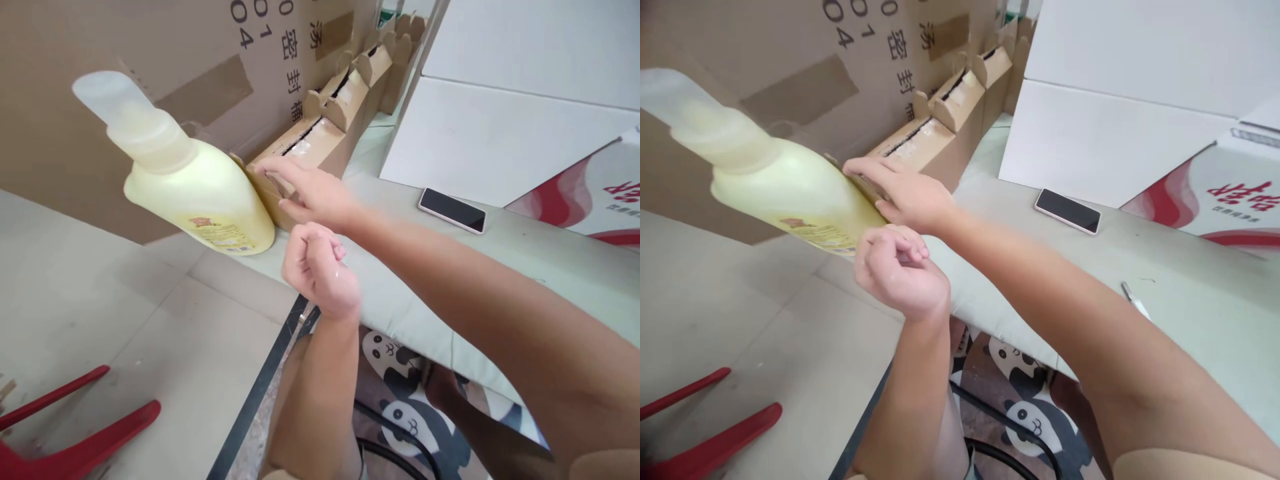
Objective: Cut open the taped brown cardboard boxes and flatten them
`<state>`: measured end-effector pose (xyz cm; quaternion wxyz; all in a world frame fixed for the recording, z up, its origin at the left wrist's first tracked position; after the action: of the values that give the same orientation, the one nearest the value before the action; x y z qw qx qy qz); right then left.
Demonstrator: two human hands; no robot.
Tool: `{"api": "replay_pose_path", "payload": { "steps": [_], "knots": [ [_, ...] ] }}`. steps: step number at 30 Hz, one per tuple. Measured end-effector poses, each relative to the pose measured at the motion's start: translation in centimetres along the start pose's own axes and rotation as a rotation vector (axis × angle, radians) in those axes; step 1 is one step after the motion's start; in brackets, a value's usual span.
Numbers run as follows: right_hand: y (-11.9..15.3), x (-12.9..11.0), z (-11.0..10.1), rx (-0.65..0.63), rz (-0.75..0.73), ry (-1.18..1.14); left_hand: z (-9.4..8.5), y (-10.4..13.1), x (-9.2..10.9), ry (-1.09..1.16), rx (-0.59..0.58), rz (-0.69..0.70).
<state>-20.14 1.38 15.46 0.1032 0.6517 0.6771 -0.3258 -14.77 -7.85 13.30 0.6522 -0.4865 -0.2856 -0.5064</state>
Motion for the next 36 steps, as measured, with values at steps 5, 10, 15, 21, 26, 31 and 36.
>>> {"api": "replay_pose_path", "payload": {
  "steps": [5,10,15,21,26,31,36],
  "knots": [
    [1.0,0.9,1.8,-0.209,0.149,0.133,0.0,0.4,0.7,-0.018,-0.006,0.061],
    [3.4,1.4,1.4,-0.14,0.131,0.033,0.6,1.4,2.5,-0.017,-0.046,0.153],
    [13.3,2.5,-3.2,0.234,0.237,-0.318,-0.1,1.2,5.0,0.08,0.011,0.242],
    [30.2,-1.0,-8.4,0.613,0.284,-0.34,2.2,0.4,2.6,-0.122,-0.298,0.116],
    [34.8,-5.4,-8.4,0.416,0.143,0.024,6.7,4.4,-1.6,-0.404,-0.784,0.001],
    [36.1,-5.6,-8.4,0.365,0.094,0.034,9.0,6.9,-1.2,-0.471,-0.93,0.045],
    [37.9,-4.8,-8.9,0.428,0.151,0.147,10.2,7.8,-0.1,-0.605,-0.967,0.088]
  ]
}}
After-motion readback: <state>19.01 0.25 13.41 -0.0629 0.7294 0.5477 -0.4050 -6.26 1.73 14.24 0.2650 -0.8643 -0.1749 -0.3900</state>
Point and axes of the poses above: each hand's wrist, its own y-axis away from the middle knuckle, its own z-axis out of the palm, x = y × z, the point moved 7 cm from there along -y, towards the middle knuckle, and after that the axes turned 7 degrees about -y, right-handed, at the moved point
